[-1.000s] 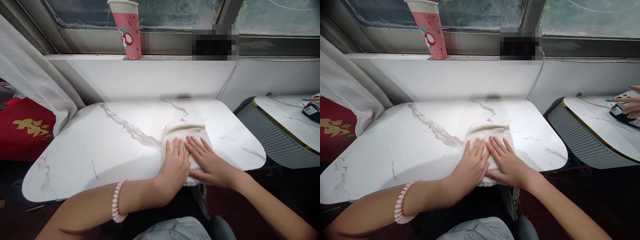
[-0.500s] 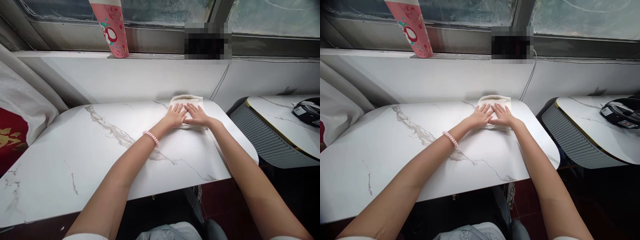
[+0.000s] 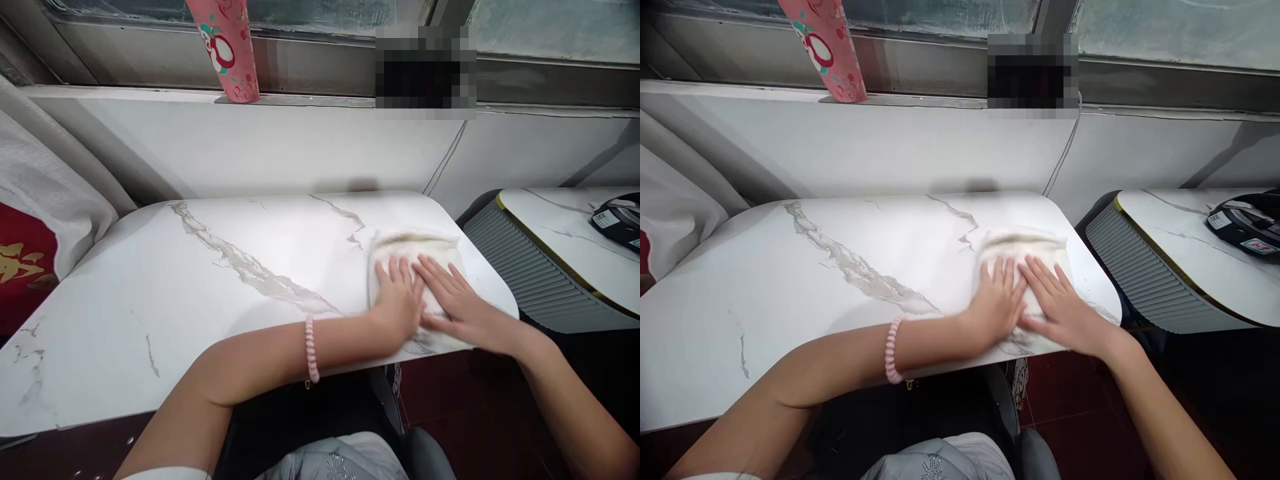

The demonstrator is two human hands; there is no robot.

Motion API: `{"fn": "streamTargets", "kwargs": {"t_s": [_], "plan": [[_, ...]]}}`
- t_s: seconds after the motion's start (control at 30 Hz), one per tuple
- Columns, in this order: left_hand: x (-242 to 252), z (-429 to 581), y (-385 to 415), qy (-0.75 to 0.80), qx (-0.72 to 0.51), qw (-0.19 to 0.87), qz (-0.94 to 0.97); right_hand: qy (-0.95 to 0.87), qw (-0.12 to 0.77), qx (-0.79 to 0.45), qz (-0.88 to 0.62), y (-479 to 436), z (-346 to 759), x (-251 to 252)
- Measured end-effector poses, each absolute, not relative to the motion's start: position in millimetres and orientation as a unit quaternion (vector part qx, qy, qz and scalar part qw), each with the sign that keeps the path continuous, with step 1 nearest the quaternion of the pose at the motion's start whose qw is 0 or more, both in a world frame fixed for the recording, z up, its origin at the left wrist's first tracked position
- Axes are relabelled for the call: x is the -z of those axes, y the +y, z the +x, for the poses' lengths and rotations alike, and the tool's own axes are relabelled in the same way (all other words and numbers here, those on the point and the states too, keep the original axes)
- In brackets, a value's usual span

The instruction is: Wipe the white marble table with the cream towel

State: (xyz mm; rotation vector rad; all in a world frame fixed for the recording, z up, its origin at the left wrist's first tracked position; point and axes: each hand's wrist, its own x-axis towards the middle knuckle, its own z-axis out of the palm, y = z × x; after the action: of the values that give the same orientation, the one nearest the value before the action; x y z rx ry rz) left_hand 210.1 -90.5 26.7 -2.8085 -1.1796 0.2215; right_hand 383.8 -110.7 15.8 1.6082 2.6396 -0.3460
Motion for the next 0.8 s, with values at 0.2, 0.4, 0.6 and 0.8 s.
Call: {"fn": "streamTargets", "kwargs": {"t_s": [0.2, 0.4, 0.6, 0.8], "plan": [[-35.8, 233.3, -156.6, -0.356, -0.109, 0.051, -0.927, 0.847, 0.004, 0.149, 0.51, -172.6, 408.6, -21.3], [-28.4, 254.0, -109.7, -0.371, -0.073, 0.057, -0.924, 0.822, 0.039, 0.228, 0.521, -113.3, 435.5, -29.3], [-15.4, 267.6, -0.5, -0.38, -0.01, -0.018, -0.925, 0.766, 0.042, 0.206, 0.608, -15.7, 438.5, -28.2], [-9.1, 271.4, 56.3, -0.39, 0.001, -0.024, -0.921, 0.743, -0.003, 0.208, 0.636, 37.0, 432.0, -25.3]]}}
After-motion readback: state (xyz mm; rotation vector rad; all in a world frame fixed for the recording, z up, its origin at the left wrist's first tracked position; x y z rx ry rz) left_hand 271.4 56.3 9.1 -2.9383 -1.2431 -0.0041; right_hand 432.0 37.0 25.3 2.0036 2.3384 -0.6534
